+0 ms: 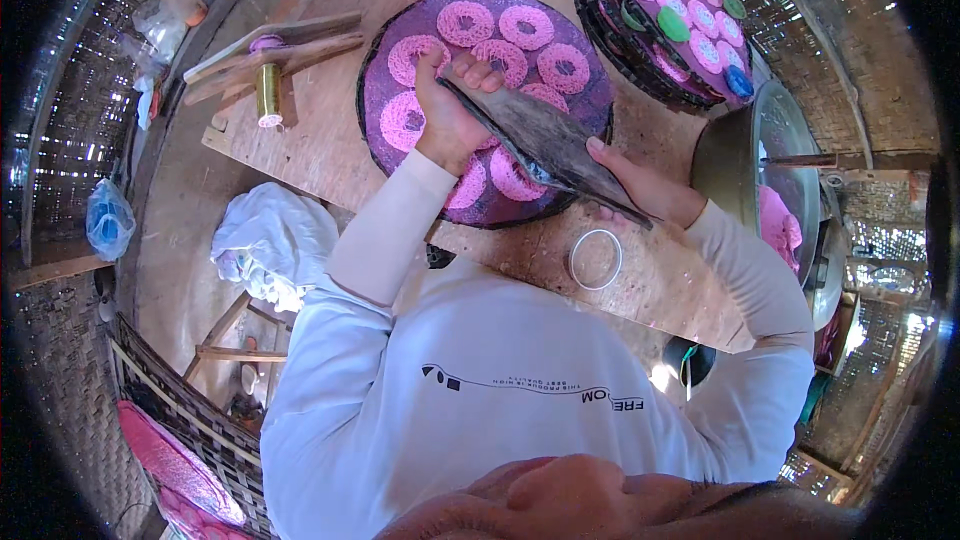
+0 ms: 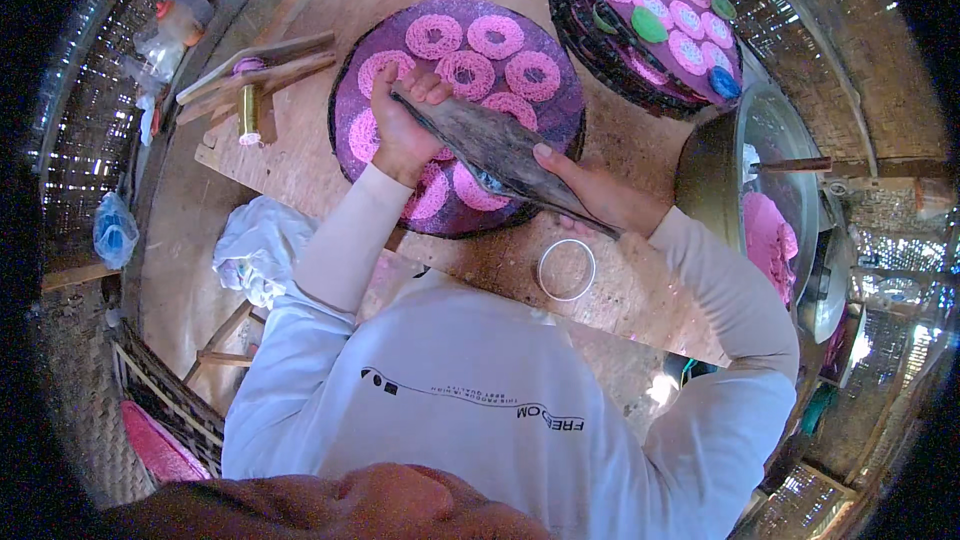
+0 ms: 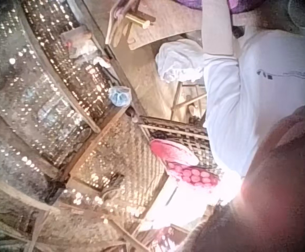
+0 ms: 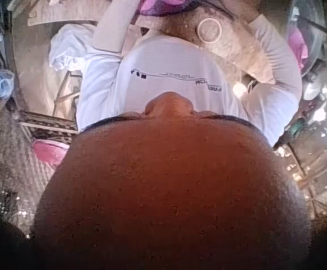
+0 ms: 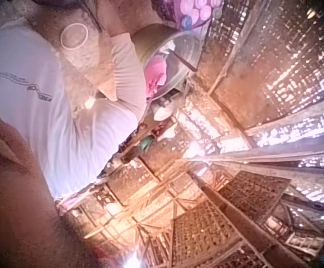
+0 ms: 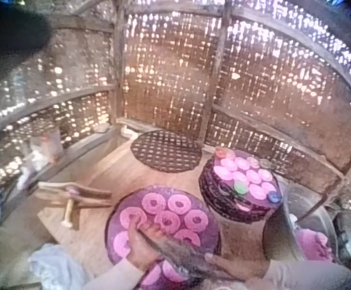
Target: The person scoops pink and white dough from a metal bowl and fills circular molds in a purple tray using a wooden spatula. They smooth the dough into the molds and stack the filled trays on a wooden table.
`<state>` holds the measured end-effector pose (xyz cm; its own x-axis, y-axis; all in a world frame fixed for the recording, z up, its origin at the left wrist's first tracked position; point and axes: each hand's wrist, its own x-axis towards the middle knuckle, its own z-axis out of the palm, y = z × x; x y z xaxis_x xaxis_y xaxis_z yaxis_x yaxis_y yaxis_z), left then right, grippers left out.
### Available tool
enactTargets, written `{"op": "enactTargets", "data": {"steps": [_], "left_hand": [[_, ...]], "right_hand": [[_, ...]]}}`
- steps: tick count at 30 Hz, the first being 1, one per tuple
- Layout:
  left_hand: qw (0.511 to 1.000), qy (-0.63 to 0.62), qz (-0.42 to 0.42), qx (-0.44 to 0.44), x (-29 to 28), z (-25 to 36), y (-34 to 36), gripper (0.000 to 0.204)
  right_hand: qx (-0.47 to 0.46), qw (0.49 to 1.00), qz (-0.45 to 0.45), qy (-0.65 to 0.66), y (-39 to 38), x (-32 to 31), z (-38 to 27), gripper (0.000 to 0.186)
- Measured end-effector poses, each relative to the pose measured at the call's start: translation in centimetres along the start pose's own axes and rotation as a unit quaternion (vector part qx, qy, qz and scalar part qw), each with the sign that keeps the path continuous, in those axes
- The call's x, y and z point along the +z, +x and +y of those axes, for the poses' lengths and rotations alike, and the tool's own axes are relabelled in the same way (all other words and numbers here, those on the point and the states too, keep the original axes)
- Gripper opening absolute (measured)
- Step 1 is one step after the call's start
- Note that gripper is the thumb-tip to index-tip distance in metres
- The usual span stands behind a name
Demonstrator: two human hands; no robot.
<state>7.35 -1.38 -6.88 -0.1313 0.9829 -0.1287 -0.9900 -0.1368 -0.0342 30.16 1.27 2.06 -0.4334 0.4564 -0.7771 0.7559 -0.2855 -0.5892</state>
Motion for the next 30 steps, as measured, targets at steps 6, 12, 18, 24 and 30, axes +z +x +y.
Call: {"op": "enactTargets", "data": {"steps": [6, 12, 18, 24, 30], "left_hand": [[1.000, 0.002, 0.023, 0.002, 0.7, 0.6, -0.4, 0.033], [0.999, 0.017, 0.013, 0.031, -0.3, 0.2, 0.2, 0.033], [0.965, 0.107, -0.238, -0.038, 5.1, 2.3, 0.2, 0.040], [0.591, 0.704, -0.385, 0.082, 8.1, 1.7, -5.6, 0.073], [0.596, 0.754, -0.271, 0.060, 6.2, -1.3, -5.9, 0.064]], "right_hand": [[-0.037, 0.998, 0.002, -0.054, 0.4, 0.2, 0.2, 0.073], [-0.043, 0.992, 0.034, -0.112, 0.0, -0.3, -0.8, 0.071], [-0.194, 0.981, 0.019, -0.001, 0.9, -0.3, 0.9, 0.066], [-0.254, 0.966, -0.010, 0.051, -4.9, -0.8, -2.6, 0.060], [-0.520, 0.695, 0.404, -0.290, -7.6, -0.3, -5.9, 0.044]]}}
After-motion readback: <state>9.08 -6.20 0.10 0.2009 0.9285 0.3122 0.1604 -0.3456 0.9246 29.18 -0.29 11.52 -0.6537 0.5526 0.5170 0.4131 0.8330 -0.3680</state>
